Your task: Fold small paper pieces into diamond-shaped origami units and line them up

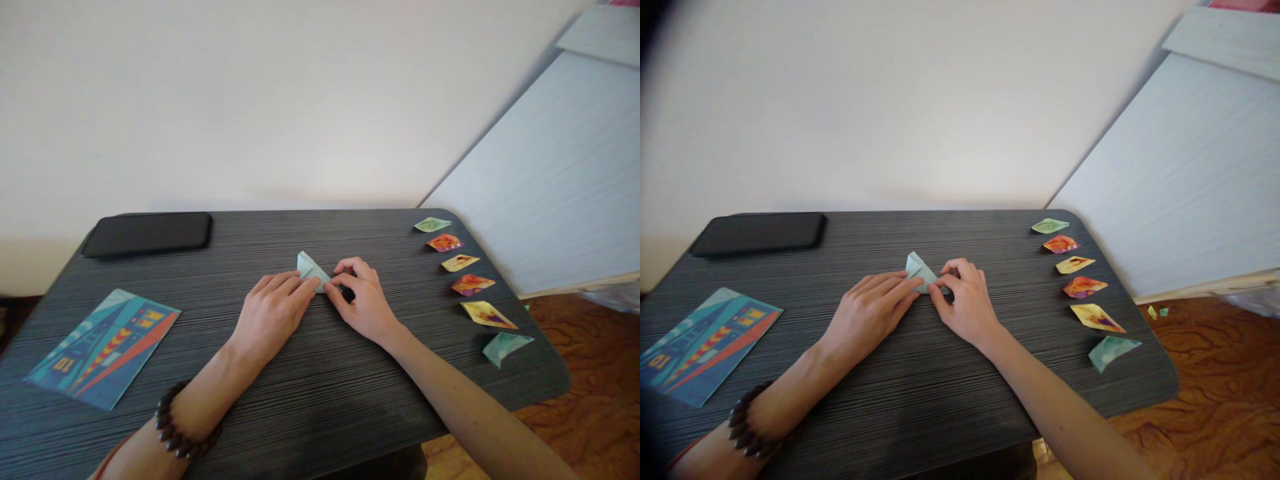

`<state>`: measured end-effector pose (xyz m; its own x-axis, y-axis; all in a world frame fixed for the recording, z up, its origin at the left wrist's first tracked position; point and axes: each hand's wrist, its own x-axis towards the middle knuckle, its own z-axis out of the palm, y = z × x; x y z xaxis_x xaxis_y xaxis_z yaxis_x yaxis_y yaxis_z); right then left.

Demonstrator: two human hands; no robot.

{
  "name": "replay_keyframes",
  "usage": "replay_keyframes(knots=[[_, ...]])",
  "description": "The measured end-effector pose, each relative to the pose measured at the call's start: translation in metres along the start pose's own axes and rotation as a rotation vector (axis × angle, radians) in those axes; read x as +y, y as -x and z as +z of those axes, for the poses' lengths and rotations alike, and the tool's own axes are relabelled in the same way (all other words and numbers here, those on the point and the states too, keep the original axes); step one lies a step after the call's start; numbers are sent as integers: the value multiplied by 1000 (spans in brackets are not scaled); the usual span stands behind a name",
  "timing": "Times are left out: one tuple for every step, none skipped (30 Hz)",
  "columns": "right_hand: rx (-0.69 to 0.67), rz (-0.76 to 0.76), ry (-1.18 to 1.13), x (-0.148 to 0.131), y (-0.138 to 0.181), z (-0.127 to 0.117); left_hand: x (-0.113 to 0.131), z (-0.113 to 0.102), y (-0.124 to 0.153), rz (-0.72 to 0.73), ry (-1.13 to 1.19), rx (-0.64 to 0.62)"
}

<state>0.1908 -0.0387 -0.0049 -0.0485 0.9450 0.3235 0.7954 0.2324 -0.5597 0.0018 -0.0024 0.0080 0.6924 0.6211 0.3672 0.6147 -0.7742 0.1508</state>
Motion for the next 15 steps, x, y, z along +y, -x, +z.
replay_keyframes(knots=[[12, 20, 5, 0, 0, 1, 0, 0, 0, 11, -3, -5], [20, 37, 10, 0, 1, 2, 0, 0, 0, 24, -4, -5], [24, 52, 13, 1, 1, 3, 0, 0, 0, 33, -5, 1], [25, 62, 15, 2, 1, 3, 0, 0, 1, 40, -5, 11], [23, 66, 17, 2, 1, 4, -1, -1, 1, 47, -5, 17], [24, 66, 19, 3, 1, 4, -1, -1, 1, 56, -6, 16], [26, 65, 23, 4, 0, 5, -1, -1, 2, 65, -7, 8], [30, 65, 29, 4, 0, 6, -2, 0, 2, 74, -9, -2], [35, 67, 36, 4, 0, 7, -2, 0, 2, 82, -12, -14], [40, 72, 44, 4, 0, 7, -2, 0, 2, 86, -16, -24], [44, 78, 51, 4, 0, 7, -3, 0, 2, 82, -21, -30], [42, 85, 55, 3, 0, 7, -2, 0, 2, 75, -26, -28], [38, 90, 54, 3, 0, 7, -2, 0, 2, 67, -29, -24], [31, 92, 49, 2, -1, 6, -1, 0, 2, 59, -32, -20], [19, 90, 37, 2, -1, 4, -1, 0, 1, 51, -34, -15]])
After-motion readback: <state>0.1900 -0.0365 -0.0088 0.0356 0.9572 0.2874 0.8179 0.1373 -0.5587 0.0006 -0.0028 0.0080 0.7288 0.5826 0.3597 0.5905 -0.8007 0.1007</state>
